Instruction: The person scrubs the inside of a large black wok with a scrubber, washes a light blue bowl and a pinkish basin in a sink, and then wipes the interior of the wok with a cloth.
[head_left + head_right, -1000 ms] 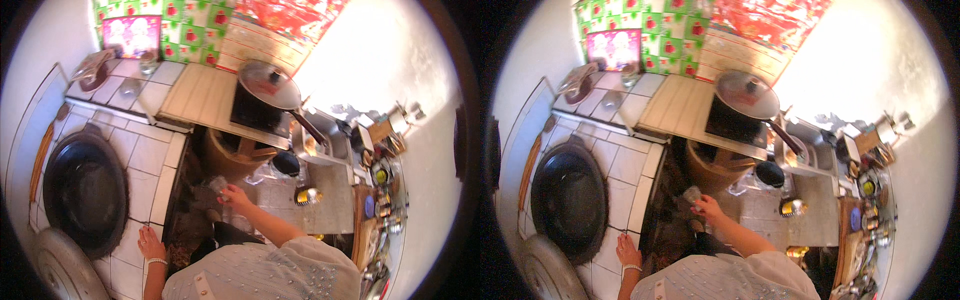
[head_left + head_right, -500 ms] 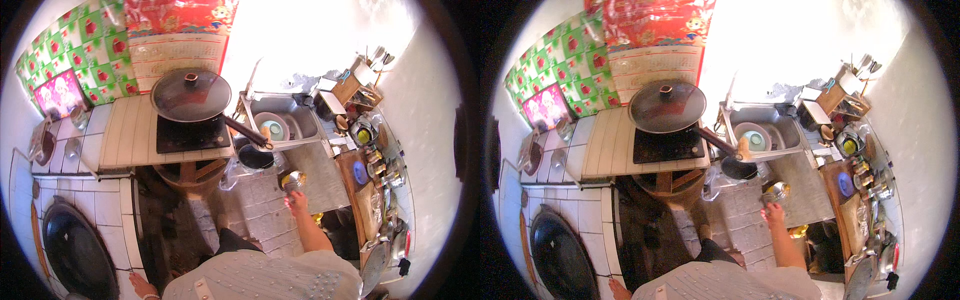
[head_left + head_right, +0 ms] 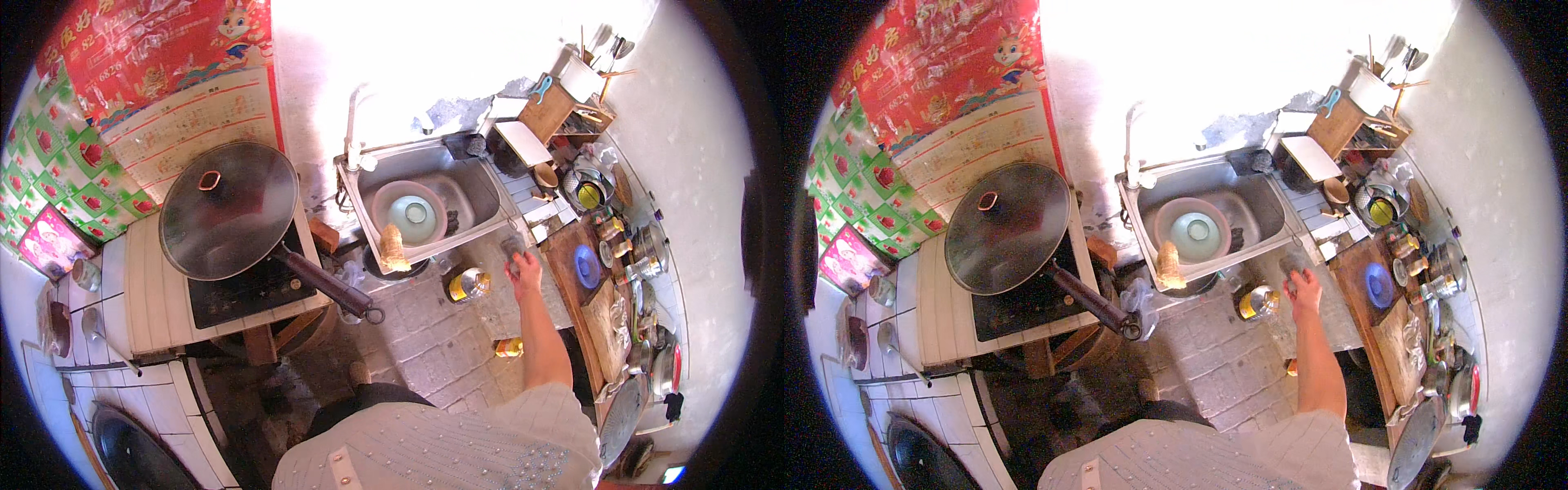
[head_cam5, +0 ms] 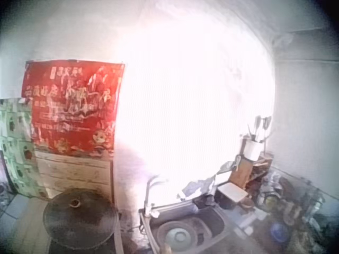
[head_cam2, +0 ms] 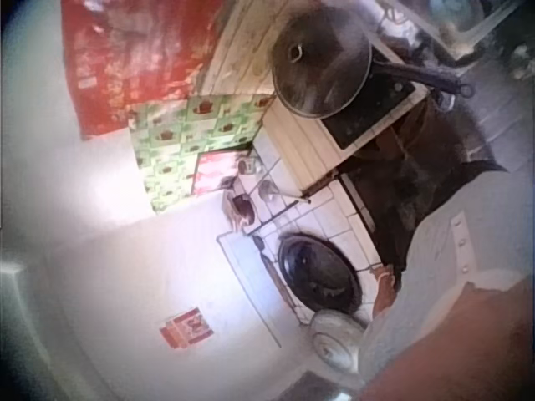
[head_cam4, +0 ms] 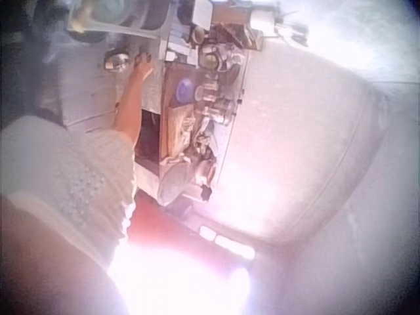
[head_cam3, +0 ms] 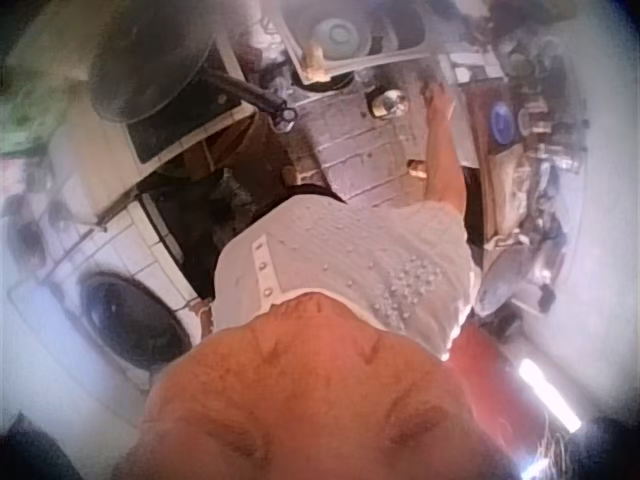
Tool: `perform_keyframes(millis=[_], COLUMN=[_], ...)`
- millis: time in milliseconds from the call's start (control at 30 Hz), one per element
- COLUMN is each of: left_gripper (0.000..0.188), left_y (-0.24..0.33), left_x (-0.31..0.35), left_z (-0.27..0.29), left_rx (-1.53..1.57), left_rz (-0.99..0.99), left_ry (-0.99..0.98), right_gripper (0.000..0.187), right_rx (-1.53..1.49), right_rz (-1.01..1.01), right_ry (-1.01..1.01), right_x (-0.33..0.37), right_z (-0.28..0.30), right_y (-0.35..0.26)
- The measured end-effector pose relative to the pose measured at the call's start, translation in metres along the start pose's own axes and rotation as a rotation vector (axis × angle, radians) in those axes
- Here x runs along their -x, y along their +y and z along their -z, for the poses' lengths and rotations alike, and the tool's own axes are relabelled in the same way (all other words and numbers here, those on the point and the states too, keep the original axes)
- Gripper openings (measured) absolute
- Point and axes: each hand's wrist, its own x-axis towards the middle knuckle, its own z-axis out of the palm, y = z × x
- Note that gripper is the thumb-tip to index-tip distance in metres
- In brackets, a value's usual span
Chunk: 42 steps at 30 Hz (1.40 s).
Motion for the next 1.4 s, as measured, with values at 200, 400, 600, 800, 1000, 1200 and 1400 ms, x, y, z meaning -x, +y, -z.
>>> perform_keyframes(millis=[200, 400, 600, 800, 1000, 1200, 1400], left_gripper=[0.047, 0.041, 0.045, 0.039, 0.034, 0.03, 0.029], left_y=[0.034, 0.052, 0.054, 0.218, 0.28, 0.268, 0.245], left_x=[-0.009, 0.001, 0.018, 0.147, 0.228, 0.262, 0.272], left_z=[-0.008, -0.015, -0.068, -0.029, -0.027, -0.039, -0.047], left_rx=[0.007, -0.027, -0.13, 0.116, 0.18, 0.16, 0.149], left_rz=[-0.176, -0.383, -0.706, -0.492, -0.461, -0.383, -0.312], left_ry=[0.028, 0.085, 0.248, -0.027, -0.146, -0.207, -0.245], right_gripper=[0.05, 0.055, 0.054, 0.052, 0.053, 0.056, 0.056], right_rx=[0.25, 0.663, 0.877, 1.031, 1.225, 1.357, 1.427], right_rz=[0.169, 0.524, 0.722, 0.759, 0.762, 0.916, 0.946], right_ry=[-0.074, -0.086, -0.088, -0.152, -0.195, -0.162, -0.167], right_x=[-0.036, -0.109, -0.185, -0.274, -0.324, -0.358, -0.373], right_z=[-0.039, -0.056, -0.105, -0.159, -0.195, -0.212, -0.205], right_y=[-0.034, -0.036, -0.069, -0.06, -0.047, -0.013, -0.008])
